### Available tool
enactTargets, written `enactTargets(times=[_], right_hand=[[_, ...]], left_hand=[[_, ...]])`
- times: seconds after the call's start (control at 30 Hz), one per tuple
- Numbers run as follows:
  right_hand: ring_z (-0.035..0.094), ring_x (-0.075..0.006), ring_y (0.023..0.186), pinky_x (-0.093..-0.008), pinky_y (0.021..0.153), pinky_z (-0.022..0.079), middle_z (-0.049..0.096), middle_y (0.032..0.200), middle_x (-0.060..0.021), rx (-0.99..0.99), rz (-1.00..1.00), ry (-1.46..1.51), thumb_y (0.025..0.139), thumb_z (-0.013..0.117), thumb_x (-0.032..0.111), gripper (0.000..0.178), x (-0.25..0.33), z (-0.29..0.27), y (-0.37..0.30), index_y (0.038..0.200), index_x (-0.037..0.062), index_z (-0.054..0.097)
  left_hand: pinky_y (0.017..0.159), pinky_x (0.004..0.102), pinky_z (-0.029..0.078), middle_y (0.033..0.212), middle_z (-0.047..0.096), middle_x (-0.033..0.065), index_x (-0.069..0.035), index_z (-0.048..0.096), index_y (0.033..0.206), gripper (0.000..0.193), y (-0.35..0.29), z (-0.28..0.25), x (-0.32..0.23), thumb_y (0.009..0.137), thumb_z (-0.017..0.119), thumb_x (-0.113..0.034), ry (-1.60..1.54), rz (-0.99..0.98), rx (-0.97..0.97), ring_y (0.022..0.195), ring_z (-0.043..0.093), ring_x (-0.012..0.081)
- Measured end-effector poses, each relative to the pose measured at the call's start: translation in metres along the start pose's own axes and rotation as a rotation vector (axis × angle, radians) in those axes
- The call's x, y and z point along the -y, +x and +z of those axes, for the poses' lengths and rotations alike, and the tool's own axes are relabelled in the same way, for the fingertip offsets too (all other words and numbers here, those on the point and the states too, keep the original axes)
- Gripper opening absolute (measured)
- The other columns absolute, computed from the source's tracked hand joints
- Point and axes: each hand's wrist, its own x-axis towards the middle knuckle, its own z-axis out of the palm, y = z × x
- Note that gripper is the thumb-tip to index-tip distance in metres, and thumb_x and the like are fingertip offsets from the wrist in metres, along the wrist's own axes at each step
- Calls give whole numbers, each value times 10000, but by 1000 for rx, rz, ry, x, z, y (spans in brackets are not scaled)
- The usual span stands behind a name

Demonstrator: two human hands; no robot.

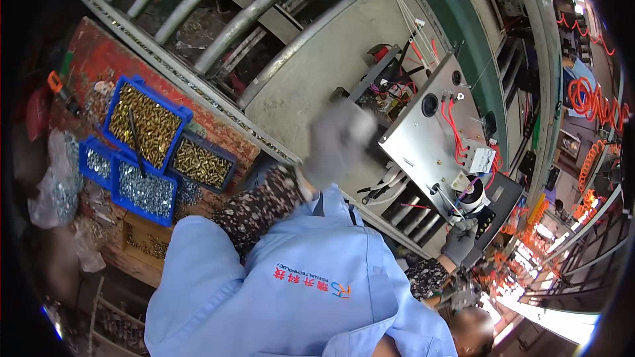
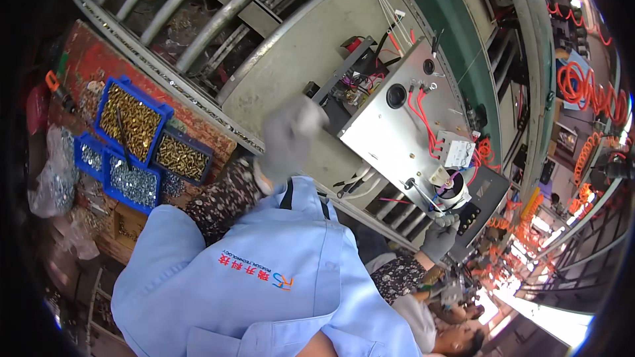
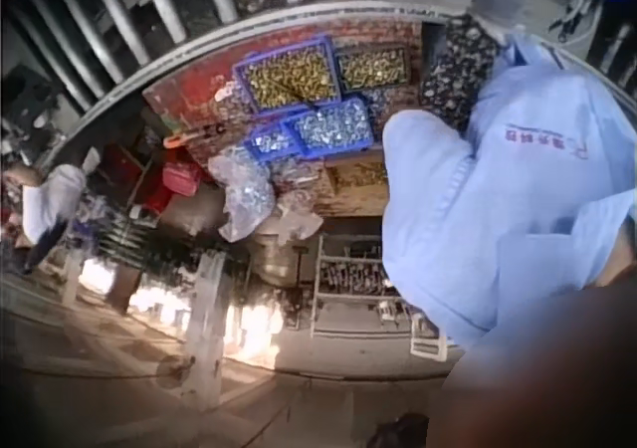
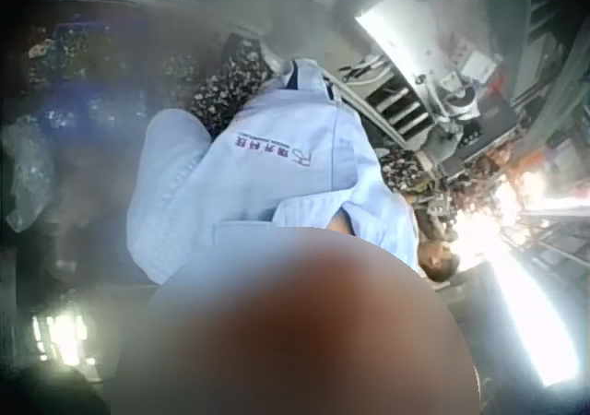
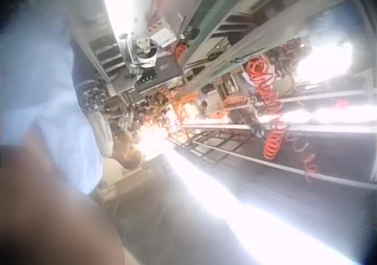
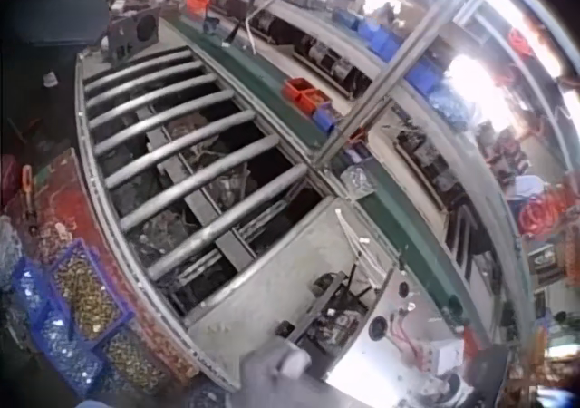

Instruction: The person uses a pneumatic screwdriver to fasten screws into a metal chassis on a workbench. They manipulate wires and components within the chassis, then flip the unit over to continue securing parts. The person also handles a black plastic cover and organizes wires before placing the unit on the conveyor.

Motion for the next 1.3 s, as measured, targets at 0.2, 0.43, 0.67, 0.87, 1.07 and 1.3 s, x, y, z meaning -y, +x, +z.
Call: enactTargets(times=[0.2, 0.43, 0.67, 0.87, 1.07, 1.3], right_hand=[[462, -85, 598, -221, 530, 393, 503, 687, 2, -299, 27, -70, 868, 470, 151, 115, 11, -4, 4, 846, 49, 517], [448, -97, 586, -206, 540, 415, 490, 685, -27, -506, -89, -241, 850, 506, 115, 164, -5, 9, -42, 943, -20, 502], [488, -120, 650, -250, 599, 440, 529, 757, -52, -542, -11, -179, 859, 497, 149, 229, -9, 8, -76, 1007, -26, 489], [491, -126, 653, -256, 620, 451, 535, 770, -56, -501, -23, -239, 865, 486, 152, 228, -12, -1, -76, 1004, -28, 488], [518, -137, 675, -268, 628, 463, 550, 774, -73, -357, 35, -165, 861, 490, 141, 230, -14, -15, -61, 1003, -40, 486], [556, -218, 808, -328, 722, 499, 568, 918, -156, -545, -80, 57, 844, 492, 97, 229, -3, -65, -69, 1000, -71, 481]], left_hand=[[575, 334, 435, 763, 554, 125, -27, 561, 890, 159, 63, 19, 64, 746, 494, -36, 144, -168, 114, 657, 557, 268], [772, 370, 388, 964, 554, 26, -146, 619, 906, 231, 119, 70, 113, 684, 567, -110, 752, 205, 920, 920, 499, 218], [799, 400, 335, 861, 588, 1, -191, 650, 825, 144, 127, 98, 120, 719, 552, -191, 939, 533, 1157, 910, 510, 205], [780, 393, 386, 825, 616, 57, -177, 654, 818, 169, 128, 103, 118, 709, 539, -118, 699, 124, 1230, 834, 574, 247], [669, 348, 463, 792, 621, 100, -112, 632, 850, 174, 117, 119, 103, 708, 531, -120, 886, 107, 1313, 764, 601, 263], [679, 263, 475, 902, 599, 92, -21, 581, 936, 193, 178, 65, 65, 763, 502, -51, -85, -30, 143, 795, 596, 193]])
